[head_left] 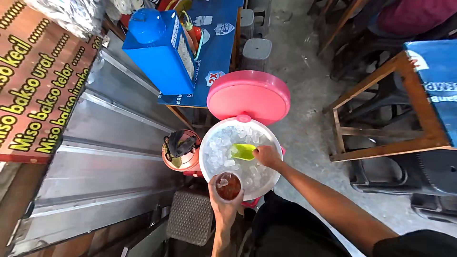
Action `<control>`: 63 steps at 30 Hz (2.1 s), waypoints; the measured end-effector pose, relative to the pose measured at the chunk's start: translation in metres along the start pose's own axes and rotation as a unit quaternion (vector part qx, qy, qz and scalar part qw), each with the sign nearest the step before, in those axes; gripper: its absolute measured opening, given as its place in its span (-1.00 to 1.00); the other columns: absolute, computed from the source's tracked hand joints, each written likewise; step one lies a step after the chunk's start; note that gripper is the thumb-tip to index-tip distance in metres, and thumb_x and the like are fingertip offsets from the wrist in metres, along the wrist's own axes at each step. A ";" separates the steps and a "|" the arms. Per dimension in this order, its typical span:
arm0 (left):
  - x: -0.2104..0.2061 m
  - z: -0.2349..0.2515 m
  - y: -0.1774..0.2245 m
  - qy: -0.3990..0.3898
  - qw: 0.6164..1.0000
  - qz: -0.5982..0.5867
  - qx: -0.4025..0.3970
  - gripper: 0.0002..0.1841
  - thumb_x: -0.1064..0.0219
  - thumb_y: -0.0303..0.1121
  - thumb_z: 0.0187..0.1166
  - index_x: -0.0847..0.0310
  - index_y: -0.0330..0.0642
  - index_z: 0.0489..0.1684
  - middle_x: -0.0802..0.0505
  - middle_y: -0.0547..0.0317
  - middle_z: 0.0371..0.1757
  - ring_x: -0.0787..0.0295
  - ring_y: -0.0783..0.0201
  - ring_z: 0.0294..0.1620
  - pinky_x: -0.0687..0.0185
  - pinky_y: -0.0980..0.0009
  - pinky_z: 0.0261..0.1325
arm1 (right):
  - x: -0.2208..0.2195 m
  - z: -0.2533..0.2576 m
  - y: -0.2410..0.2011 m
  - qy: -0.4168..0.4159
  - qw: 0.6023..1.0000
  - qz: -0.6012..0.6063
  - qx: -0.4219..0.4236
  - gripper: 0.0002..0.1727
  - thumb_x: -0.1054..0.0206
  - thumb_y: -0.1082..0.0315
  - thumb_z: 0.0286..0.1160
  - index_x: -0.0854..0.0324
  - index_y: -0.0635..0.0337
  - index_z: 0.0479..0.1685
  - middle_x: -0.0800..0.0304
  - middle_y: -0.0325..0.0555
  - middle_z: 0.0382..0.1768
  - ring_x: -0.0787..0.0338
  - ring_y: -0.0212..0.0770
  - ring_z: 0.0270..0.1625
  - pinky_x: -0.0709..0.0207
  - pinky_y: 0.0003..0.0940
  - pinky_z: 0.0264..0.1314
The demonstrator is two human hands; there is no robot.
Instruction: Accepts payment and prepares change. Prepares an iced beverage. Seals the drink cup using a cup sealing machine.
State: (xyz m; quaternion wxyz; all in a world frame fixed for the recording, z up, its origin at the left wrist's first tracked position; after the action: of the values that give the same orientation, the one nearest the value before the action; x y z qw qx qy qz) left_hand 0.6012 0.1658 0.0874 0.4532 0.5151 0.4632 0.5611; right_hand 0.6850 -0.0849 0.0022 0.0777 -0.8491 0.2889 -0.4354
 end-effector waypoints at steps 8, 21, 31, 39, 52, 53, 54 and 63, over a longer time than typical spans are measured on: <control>0.007 0.019 -0.016 0.048 0.999 -0.002 0.017 0.02 -0.80 -0.25 -0.24 -0.39 -0.40 0.42 -0.73 -0.06 0.27 -0.69 0.31 0.29 -0.66 0.44 0.35 | -0.002 0.012 0.004 -0.005 0.979 0.194 0.063 -0.49 0.06 0.12 0.84 -0.69 0.34 -0.20 -0.72 0.07 -0.31 -0.72 -0.06 -0.22 -0.56 -0.02 -0.03; -0.072 0.061 -0.014 -0.112 0.989 0.095 -0.002 0.02 -0.79 -0.41 -0.17 -0.39 -0.42 0.53 -0.76 -0.20 0.26 -0.75 0.09 0.27 -0.67 0.18 0.38 | 0.180 -0.129 -0.100 0.022 0.941 -0.263 0.211 -0.52 -0.19 -0.01 0.73 -0.66 0.07 -0.54 -0.65 -0.10 -0.56 -0.74 0.00 -0.32 -0.50 0.09 -0.25; -0.094 0.066 -0.006 -0.132 0.991 0.008 -0.013 -0.05 -0.77 -0.42 -0.20 -0.45 -0.42 0.44 -0.79 -0.13 0.25 -0.76 0.21 0.25 -0.70 0.27 0.34 | 0.211 -0.180 -0.067 0.081 0.954 -0.269 0.109 -0.50 -0.25 -0.15 0.70 -0.71 0.05 -0.42 -0.69 -0.10 -0.52 -0.77 0.00 -0.30 -0.55 0.08 -0.22; -0.092 0.066 -0.005 -0.152 0.985 -0.067 -0.036 -0.03 -0.76 -0.39 -0.18 -0.41 -0.45 0.46 -0.74 -0.14 0.33 -0.70 0.23 0.34 -0.64 0.33 0.41 | 0.184 -0.188 -0.014 0.188 0.967 -0.112 0.133 -0.41 -0.19 -0.19 0.72 -0.66 0.19 -0.40 -0.64 0.02 -0.57 -0.74 0.10 -0.39 -0.53 0.16 -0.34; -0.076 0.054 0.001 -0.099 0.994 -0.048 0.001 0.00 -0.76 -0.43 -0.21 -0.36 -0.46 0.46 -0.74 -0.19 0.28 -0.72 0.20 0.29 -0.68 0.31 0.36 | 0.134 -0.183 -0.020 0.235 0.966 -0.053 0.097 -0.35 -0.12 -0.25 0.72 -0.67 0.23 -0.33 -0.66 0.06 -0.57 -0.76 0.13 -0.41 -0.53 0.15 -0.38; -0.070 0.050 0.003 -0.087 0.995 -0.046 0.013 0.00 -0.77 -0.44 -0.22 -0.36 -0.44 0.47 -0.74 -0.19 0.28 -0.73 0.19 0.29 -0.70 0.29 0.35 | 0.130 -0.178 -0.020 0.246 0.965 -0.046 0.084 -0.35 -0.13 -0.25 0.72 -0.68 0.23 -0.30 -0.69 0.07 -0.54 -0.77 0.14 -0.39 -0.54 0.16 -0.36; -0.062 0.046 0.005 -0.071 0.996 -0.048 0.018 0.01 -0.78 -0.44 -0.23 -0.37 -0.43 0.47 -0.74 -0.19 0.28 -0.74 0.18 0.29 -0.71 0.28 0.34 | 0.124 -0.170 -0.021 0.247 0.965 -0.044 0.079 -0.37 -0.16 -0.22 0.72 -0.71 0.25 -0.24 -0.74 0.11 -0.48 -0.81 0.18 -0.33 -0.58 0.21 -0.30; 0.048 -0.020 0.032 0.049 0.998 -0.008 -0.026 0.04 -0.79 -0.34 -0.25 -0.37 -0.49 0.46 -0.72 -0.17 0.34 -0.69 0.21 0.35 -0.68 0.32 0.39 | 0.078 -0.049 -0.062 0.128 0.973 -0.087 0.173 -0.51 -0.23 0.22 0.70 -0.55 0.11 0.59 -0.55 0.15 0.59 -0.60 0.23 0.56 -0.49 0.27 0.51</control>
State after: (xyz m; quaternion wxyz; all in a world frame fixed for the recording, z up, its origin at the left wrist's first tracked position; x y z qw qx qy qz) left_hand 0.5771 0.2070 0.1260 0.4473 0.4712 0.4741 0.5943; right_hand 0.7084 -0.0717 0.1096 0.1476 -0.7818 0.1416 -0.5890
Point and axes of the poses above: each hand's wrist, its own z-axis towards the middle knuckle, its own x-axis out of the back of the hand, y = z × x, the point moved 4 cm from there along z, towards the middle knuckle
